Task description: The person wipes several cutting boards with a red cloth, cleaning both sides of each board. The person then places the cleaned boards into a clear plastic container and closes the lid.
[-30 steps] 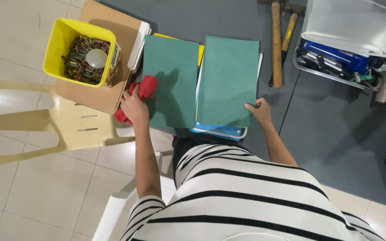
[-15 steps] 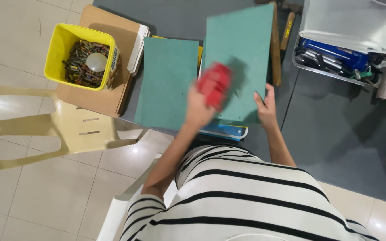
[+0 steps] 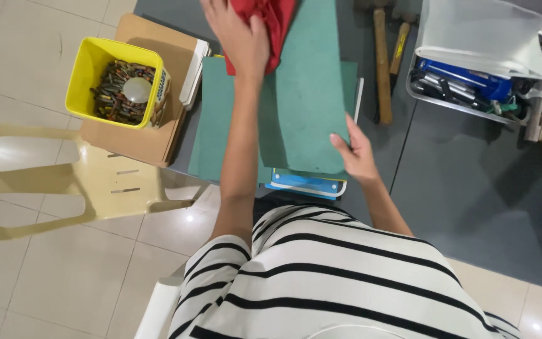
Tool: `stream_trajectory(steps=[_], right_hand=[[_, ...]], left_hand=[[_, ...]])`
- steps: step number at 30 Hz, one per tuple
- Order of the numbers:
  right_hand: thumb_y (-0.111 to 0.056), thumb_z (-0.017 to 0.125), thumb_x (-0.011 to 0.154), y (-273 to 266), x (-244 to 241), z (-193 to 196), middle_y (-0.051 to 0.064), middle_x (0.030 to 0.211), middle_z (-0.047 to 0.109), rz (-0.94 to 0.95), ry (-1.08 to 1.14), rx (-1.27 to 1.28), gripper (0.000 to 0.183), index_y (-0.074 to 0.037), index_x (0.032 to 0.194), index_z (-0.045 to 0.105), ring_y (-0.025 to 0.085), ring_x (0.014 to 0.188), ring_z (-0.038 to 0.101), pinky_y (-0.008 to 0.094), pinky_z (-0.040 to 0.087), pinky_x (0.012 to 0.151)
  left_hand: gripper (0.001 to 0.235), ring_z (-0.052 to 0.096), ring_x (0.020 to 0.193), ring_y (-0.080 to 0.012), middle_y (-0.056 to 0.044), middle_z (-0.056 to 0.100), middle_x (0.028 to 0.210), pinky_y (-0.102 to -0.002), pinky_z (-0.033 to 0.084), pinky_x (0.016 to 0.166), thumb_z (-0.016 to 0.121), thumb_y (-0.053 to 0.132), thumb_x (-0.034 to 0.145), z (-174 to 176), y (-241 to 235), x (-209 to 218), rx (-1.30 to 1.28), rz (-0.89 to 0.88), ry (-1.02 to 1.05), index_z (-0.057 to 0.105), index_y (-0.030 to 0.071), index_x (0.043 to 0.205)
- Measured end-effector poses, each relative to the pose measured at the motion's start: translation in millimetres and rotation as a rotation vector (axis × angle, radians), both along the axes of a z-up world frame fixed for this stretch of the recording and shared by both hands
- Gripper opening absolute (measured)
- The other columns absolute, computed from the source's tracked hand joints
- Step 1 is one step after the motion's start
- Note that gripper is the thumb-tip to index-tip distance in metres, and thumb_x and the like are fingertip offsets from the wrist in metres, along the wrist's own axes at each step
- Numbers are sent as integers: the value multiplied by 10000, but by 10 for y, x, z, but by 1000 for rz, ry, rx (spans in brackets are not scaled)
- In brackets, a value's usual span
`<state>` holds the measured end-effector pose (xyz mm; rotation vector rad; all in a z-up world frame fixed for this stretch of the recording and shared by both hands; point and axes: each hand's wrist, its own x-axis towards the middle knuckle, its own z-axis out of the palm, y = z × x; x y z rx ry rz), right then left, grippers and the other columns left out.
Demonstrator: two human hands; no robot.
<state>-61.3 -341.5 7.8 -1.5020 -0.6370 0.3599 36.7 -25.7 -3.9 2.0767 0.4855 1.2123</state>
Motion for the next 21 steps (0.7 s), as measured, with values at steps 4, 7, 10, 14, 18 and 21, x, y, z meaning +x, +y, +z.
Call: stream_trajectory(steps=[4, 7, 10, 14, 18, 21], right_hand=[[-29, 587, 1066, 97, 82, -85, 84, 1570, 481, 75, -37, -25, 591, 40, 1596, 335, 149, 1451, 421, 277, 293, 1208], [-74, 607, 1077, -96, 295, -445, 72, 1508, 537, -41, 42, 14, 618, 31, 1620, 333, 122, 1341, 499, 256, 381, 1156], [-90, 590, 1104, -184, 439, -541, 102, 1475, 612, -186, -44, 42, 430, 65, 1496, 503, 155, 1348, 599, 288, 482, 1154], [-84, 606, 1088, 139, 252, -52, 164, 1474, 588, -118, -294, -139, 523, 46, 1555, 412, 172, 1333, 538, 287, 415, 1123], [-157, 592, 1053, 410, 57, 308, 197, 1128, 701, -80, -219, -631, 497, -129, 1546, 540, 317, 841, 632, 360, 553, 787], [-104, 603, 969, 322, 144, -94, 213, 1317, 661, -127, -710, -574, 449, -39, 1413, 591, 392, 993, 672, 429, 563, 803]], left_hand=[[793, 243, 1599, -388, -200, 313, 1676, -499, 197, 1362, 628, 42, 827, 230, -719, -314, 46, -163, -22, 387, 56, 1582], [891, 219, 1596, -368, -182, 289, 1697, -474, 158, 1341, 614, 30, 712, 461, -1316, -911, 28, -476, -43, 410, 151, 1571], [969, 217, 1572, -393, -208, 273, 1663, -514, 124, 1293, 614, 90, 655, 254, -1473, -1024, 104, -464, 35, 341, 125, 1584], [611, 464, 1428, -257, -166, 460, 1562, -351, 345, 1212, 536, 78, 1006, -275, -1090, -557, -648, -330, -369, 305, 33, 1570], [272, 554, 911, -194, -88, 602, 1055, -342, 484, 789, 500, 138, 1129, -833, -1124, -435, -1120, -378, -402, 550, -11, 1352], [251, 585, 976, -147, -42, 649, 1075, -313, 512, 885, 758, 42, 983, 346, -1333, -917, -820, -482, -335, 616, -33, 1176]])
